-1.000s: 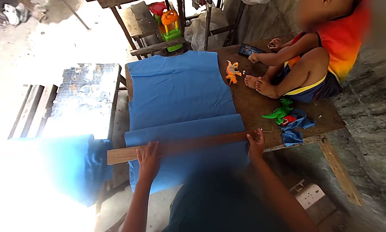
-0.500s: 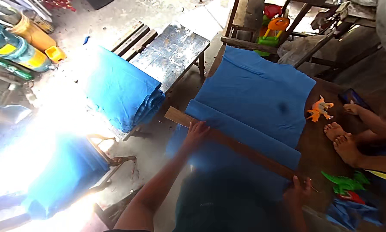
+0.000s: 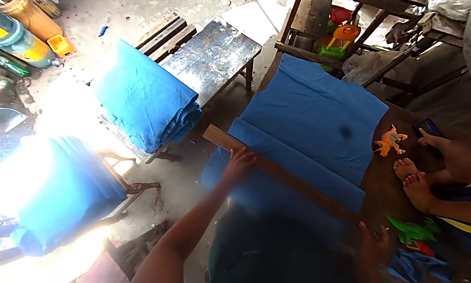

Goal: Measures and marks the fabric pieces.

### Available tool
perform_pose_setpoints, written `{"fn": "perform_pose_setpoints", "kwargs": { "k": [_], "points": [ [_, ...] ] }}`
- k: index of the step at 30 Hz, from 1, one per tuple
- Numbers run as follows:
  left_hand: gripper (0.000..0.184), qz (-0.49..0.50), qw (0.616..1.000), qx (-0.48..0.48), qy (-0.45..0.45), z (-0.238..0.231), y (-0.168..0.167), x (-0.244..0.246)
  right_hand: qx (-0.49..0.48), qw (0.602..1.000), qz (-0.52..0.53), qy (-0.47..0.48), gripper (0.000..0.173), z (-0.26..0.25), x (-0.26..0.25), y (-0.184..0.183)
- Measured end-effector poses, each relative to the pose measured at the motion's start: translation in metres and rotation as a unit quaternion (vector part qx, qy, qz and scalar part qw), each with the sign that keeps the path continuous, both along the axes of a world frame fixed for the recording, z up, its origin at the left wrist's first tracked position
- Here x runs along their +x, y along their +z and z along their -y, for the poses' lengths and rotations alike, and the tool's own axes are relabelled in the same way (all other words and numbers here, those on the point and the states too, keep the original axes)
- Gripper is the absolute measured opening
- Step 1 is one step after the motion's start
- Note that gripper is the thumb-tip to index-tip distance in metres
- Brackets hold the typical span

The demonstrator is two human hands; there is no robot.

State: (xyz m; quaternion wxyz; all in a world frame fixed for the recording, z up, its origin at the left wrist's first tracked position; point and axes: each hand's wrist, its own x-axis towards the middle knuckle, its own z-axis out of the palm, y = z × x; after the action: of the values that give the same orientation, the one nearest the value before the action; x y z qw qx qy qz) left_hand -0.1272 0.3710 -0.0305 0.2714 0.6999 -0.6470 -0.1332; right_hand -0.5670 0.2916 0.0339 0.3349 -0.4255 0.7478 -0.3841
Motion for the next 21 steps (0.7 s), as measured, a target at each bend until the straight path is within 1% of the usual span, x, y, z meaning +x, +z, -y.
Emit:
{"fn": "perform_pose_setpoints", "kwargs": {
  "k": [1, 3, 4, 5, 6, 8, 10, 13, 15, 17, 19, 20, 21],
  "points": [
    [0.03, 0.007, 1.0, 0.001, 0.001, -0.001, -0.002, 0.0, -0.004, 0.997, -0.077, 0.015, 0.065, 0.003, -0.004, 0.01],
    [0.032, 0.017, 1.0, -0.011, 0.01, -0.003, -0.007, -0.002, -0.037, 0.973, -0.22, 0.057, 0.052, 0.013, -0.008, 0.025],
    [0.032, 0.02, 0.999, -0.022, 0.018, -0.002, -0.008, -0.003, -0.063, 0.958, -0.265, 0.089, 0.044, 0.02, -0.003, 0.032],
    [0.032, 0.018, 0.999, -0.03, 0.024, -0.002, -0.009, -0.004, -0.086, 0.946, -0.286, 0.127, 0.037, 0.027, 0.006, 0.038],
    [0.031, 0.014, 0.999, -0.028, 0.026, -0.001, -0.008, -0.005, -0.1, 0.939, -0.28, 0.171, 0.033, 0.035, 0.021, 0.043],
    [0.03, 0.006, 1.0, -0.003, 0.029, 0.0, -0.001, -0.007, -0.141, 0.924, -0.226, 0.274, 0.029, 0.052, 0.057, 0.04],
    [0.029, -0.003, 0.999, 0.029, 0.035, 0.002, 0.011, -0.009, -0.19, 0.885, -0.167, 0.392, 0.026, 0.07, 0.105, 0.025],
    [0.03, -0.014, 0.998, 0.053, 0.041, 0.003, 0.016, -0.01, -0.214, 0.817, -0.108, 0.524, 0.027, 0.083, 0.196, 0.003],
    [0.035, -0.029, 0.997, 0.059, 0.048, 0.004, 0.019, -0.009, -0.224, 0.779, -0.071, 0.581, 0.025, 0.084, 0.255, -0.013],
    [0.037, -0.051, 0.994, 0.063, 0.069, 0.005, 0.021, -0.012, -0.199, 0.757, -0.034, 0.621, 0.027, 0.081, 0.303, -0.023],
    [0.027, -0.049, 0.993, 0.022, 0.11, 0.008, 0.017, -0.019, -0.153, 0.756, -0.003, 0.637, 0.037, 0.078, 0.337, -0.028],
    [0.026, -0.029, 0.991, 0.009, 0.133, 0.01, 0.014, -0.024, -0.131, 0.76, 0.007, 0.636, 0.038, 0.077, 0.349, -0.029],
    [0.029, -0.009, 0.987, 0.007, 0.16, 0.012, 0.013, -0.029, -0.117, 0.764, 0.012, 0.634, 0.035, 0.076, 0.358, -0.029]
  ]
}}
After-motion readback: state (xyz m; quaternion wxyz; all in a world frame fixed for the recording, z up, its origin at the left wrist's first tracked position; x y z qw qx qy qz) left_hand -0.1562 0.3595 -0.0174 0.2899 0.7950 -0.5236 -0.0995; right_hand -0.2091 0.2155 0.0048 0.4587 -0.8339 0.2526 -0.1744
